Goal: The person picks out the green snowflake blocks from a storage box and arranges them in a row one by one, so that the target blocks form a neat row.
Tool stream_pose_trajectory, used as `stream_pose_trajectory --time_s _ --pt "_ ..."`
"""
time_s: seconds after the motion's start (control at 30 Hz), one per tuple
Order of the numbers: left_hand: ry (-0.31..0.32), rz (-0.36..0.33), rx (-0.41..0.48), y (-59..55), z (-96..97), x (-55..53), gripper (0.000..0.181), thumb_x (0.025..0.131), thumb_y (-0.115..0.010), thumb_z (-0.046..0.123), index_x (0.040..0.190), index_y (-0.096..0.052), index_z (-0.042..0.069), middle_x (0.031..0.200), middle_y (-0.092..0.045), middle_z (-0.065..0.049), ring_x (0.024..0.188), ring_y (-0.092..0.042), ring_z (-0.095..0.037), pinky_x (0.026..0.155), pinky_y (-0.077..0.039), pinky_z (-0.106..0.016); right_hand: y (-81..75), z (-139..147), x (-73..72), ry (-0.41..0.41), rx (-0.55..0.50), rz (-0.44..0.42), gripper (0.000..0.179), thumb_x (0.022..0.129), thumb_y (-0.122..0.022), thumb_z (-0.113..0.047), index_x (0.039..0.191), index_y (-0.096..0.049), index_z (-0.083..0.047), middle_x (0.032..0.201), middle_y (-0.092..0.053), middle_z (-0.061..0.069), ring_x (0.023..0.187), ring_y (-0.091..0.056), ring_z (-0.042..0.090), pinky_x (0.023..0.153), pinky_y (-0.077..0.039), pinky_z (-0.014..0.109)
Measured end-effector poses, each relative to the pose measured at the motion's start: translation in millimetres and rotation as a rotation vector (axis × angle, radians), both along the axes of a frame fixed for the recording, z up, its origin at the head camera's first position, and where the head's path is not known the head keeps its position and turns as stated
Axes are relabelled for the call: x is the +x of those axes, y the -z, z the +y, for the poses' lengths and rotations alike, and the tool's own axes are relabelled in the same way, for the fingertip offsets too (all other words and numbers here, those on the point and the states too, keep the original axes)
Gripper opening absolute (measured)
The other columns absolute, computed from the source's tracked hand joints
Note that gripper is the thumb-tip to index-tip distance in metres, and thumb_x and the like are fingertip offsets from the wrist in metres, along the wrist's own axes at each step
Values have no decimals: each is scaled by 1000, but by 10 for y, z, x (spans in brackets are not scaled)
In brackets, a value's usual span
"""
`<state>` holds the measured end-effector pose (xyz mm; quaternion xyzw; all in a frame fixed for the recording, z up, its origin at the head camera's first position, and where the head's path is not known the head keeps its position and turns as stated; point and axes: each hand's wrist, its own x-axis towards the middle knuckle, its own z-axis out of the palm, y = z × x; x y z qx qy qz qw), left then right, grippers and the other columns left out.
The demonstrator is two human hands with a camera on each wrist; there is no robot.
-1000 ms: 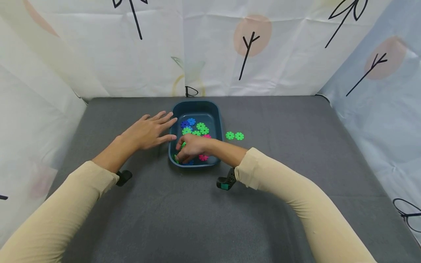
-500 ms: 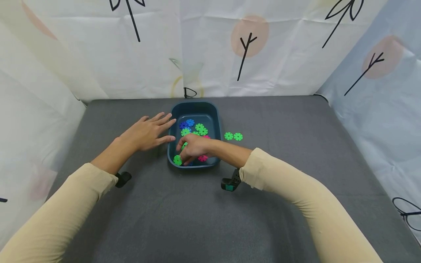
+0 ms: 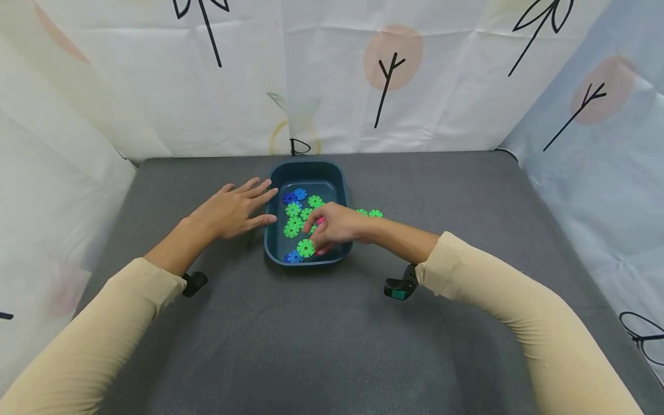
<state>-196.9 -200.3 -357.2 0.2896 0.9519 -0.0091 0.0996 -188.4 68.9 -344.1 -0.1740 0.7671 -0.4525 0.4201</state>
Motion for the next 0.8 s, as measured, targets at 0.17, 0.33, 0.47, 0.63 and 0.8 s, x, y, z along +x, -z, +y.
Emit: stream_pose_trajectory --time_s 0.17,0.33,0.47,0.63,0.8 --pt "-9 3 -14 2 11 -3 74 102 -45 55 158 -27 11 164 -20 -15 151 -16 -36 113 -21 -65 -69 385 -70 91 -27 -8 38 92 -63 6 128 -53 11 91 -73 17 89 -71 30 90 -55 47" --pt "-6 7 -16 2 12 5 73 102 -45 54 158 -28 11 164 -21 -15 151 -16 -36 113 -22 -65 -160 778 -186 190 -8 19 36 95 -63 3 129 -53 9 96 -73 18 85 -72 26 95 -50 54" --pt "-4 5 -7 1 3 12 73 102 -47 53 158 -28 11 164 -21 -15 151 -16 -36 113 -22 -65 -156 1077 -274 260 -1 58 38 95 -64 0 131 -52 9 99 -73 18 84 -72 23 93 -53 50" --pt "-6 3 -4 16 -2 7 74 102 -45 55 158 -27 11 164 -20 -15 151 -15 -36 113 -22 -66 -5 1401 -353 376 9 88 41 95 -65 -1 131 -49 11 100 -73 19 90 -73 28 92 -54 48" --pt "-7 3 -2 18 4 1 74 102 -46 54 158 -27 12 164 -20 -15 151 -15 -36 113 -22 -66 203 1598 -383 452 44 104 42 94 -65 -1 130 -48 12 101 -72 20 92 -73 28 91 -55 46"
